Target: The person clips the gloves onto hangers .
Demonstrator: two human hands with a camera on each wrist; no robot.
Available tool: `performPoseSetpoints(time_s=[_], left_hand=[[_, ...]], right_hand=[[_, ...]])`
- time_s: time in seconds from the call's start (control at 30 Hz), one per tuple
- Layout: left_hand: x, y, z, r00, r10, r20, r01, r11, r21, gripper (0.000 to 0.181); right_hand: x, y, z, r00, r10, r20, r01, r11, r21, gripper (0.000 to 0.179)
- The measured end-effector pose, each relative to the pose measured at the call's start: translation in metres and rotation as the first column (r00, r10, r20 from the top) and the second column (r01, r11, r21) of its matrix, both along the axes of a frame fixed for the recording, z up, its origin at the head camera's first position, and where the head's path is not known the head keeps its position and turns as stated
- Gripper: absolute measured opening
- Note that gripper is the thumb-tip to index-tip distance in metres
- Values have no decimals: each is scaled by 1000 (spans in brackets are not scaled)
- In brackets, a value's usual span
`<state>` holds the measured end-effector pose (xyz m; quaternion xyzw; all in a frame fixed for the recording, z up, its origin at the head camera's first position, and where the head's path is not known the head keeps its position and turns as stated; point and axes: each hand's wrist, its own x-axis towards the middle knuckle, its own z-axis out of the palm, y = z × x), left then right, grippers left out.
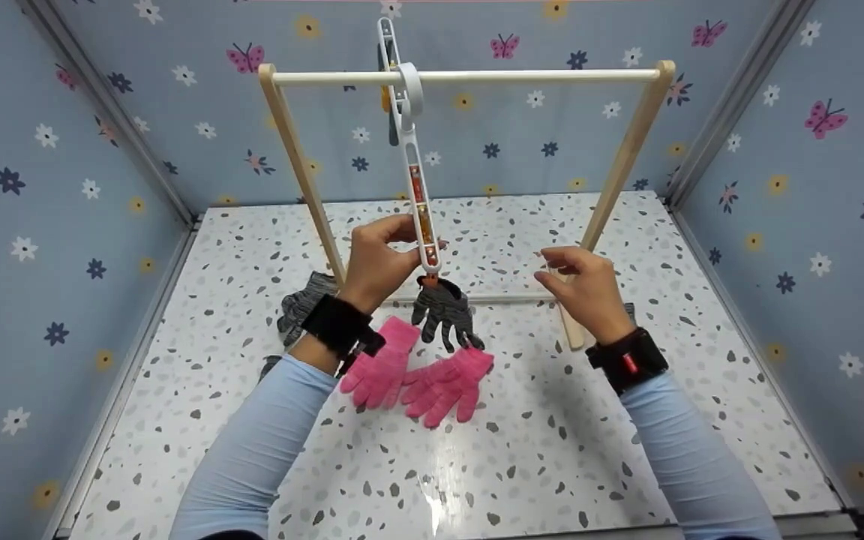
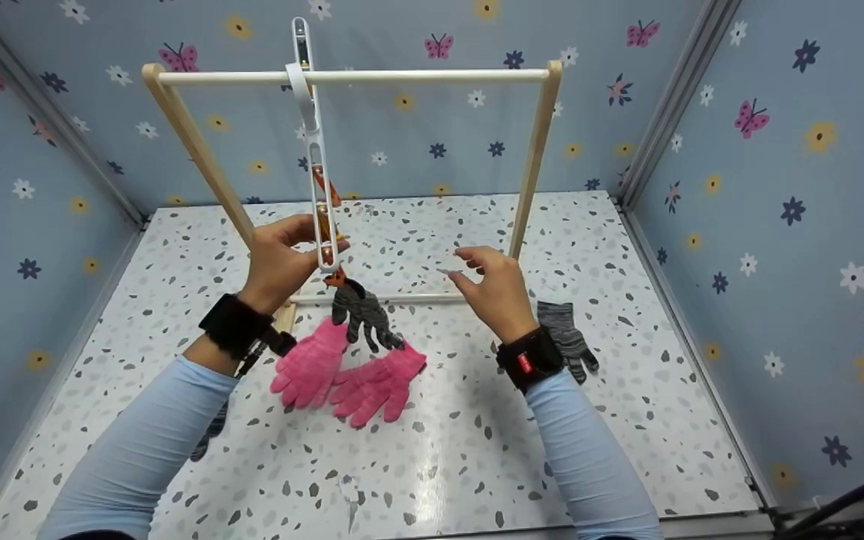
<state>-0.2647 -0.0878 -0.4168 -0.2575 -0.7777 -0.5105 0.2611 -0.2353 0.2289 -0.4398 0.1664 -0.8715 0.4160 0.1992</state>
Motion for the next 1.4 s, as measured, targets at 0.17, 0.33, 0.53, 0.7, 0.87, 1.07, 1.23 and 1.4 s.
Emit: performPoseSetpoints(time_s=[0.17,0.33,0.53,0.7,0.87,1.07,1.23,1.4], left_hand=[[0,-1,-1,1000,-1,-1,1,1000,-2,19],[0,-1,-1,1000,5,2,-5,1000,-2,20],[0,0,-1,1000,-1,1,1,1000,13,20],[0,-1,-1,1000,-15,7,15,1000,25,18],[0,-1,-2,1000,-3,-5,3,1000,13,18],[-1,-1,-2,1000,0,-5,0,1000,13,19],[-1,-2,-1,1000,-4,-1,4,1000,23,22],[-1,-3,-1,1000,-4,-11,4,1000,14,20]], right_hand=[[-3,6,1,999,-36,9,36,999,1,31],[-6,12,2,999,-47,7,47,999,-4,31],[-9,20,1,997,-73,17,73,997,16,31],[-12,25,1,994,-94,52,94,996,6,32],[-13,29,2,991,-103,90,105,994,-13,34],[-13,33,3,990,-114,85,115,993,-12,34],[-15,38,3,988,-123,89,124,992,-13,35],[-16,42,3,985,-136,109,138,990,-9,35]])
